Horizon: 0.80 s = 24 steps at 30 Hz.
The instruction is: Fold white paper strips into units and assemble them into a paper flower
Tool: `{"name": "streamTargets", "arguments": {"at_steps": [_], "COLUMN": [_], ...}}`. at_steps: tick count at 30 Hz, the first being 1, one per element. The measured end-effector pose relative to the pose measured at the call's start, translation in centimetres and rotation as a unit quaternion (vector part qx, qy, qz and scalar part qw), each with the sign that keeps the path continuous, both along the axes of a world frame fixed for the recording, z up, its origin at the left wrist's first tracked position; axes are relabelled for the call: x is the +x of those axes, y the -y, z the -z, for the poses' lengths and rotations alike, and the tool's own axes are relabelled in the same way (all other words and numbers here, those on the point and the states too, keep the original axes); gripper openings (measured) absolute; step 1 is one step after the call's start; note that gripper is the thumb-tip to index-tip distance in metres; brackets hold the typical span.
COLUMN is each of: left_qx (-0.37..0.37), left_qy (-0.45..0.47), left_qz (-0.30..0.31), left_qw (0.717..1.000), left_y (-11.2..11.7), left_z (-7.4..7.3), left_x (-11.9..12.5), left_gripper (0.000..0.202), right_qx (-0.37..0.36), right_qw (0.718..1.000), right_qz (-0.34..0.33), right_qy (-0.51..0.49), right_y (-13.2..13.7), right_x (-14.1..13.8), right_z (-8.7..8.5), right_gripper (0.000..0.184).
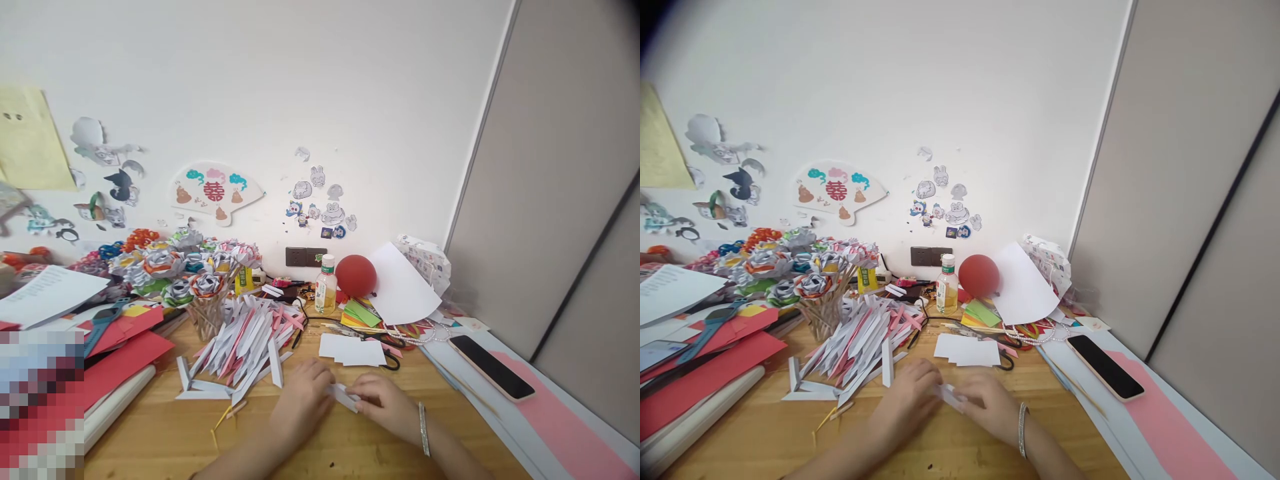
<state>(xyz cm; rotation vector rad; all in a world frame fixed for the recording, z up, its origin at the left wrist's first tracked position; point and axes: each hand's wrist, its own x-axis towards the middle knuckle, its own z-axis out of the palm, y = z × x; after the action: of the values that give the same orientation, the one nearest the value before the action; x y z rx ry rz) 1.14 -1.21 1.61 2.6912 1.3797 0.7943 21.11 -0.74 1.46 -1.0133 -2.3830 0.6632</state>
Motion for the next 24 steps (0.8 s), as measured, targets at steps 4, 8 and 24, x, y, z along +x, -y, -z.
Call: {"name": "streamTargets", "arguments": {"at_steps": [4,8,24], "left_qx": [0.104,0.125,-0.119], "left_qy": [-0.057,-0.116,0.030], "left_qz": [0.077,0.089,0.220], "left_qw": [0.990,0.981,0.968], "left_y": [1.0,1.1,-1.5], "left_z": [0.8,1.4,0.5], "left_x": [1.0,1.2,-1.4], "left_gripper": [0.014,0.010,0.008], "right_qx": [0.032,0.070,0.138], "right_qw": [0.999,0.997,0.990], "right_qz": [-0.016,-0.013,-0.011], "right_qy": [-0.005,0.011,0.024], "right_y": [0.3,0.1,-1.0], "right_x": [-0.6,-0.6,0.4], "right_z": [0.3,1.1,1.7], "right_gripper": [0.039,0.043,0.008]}}
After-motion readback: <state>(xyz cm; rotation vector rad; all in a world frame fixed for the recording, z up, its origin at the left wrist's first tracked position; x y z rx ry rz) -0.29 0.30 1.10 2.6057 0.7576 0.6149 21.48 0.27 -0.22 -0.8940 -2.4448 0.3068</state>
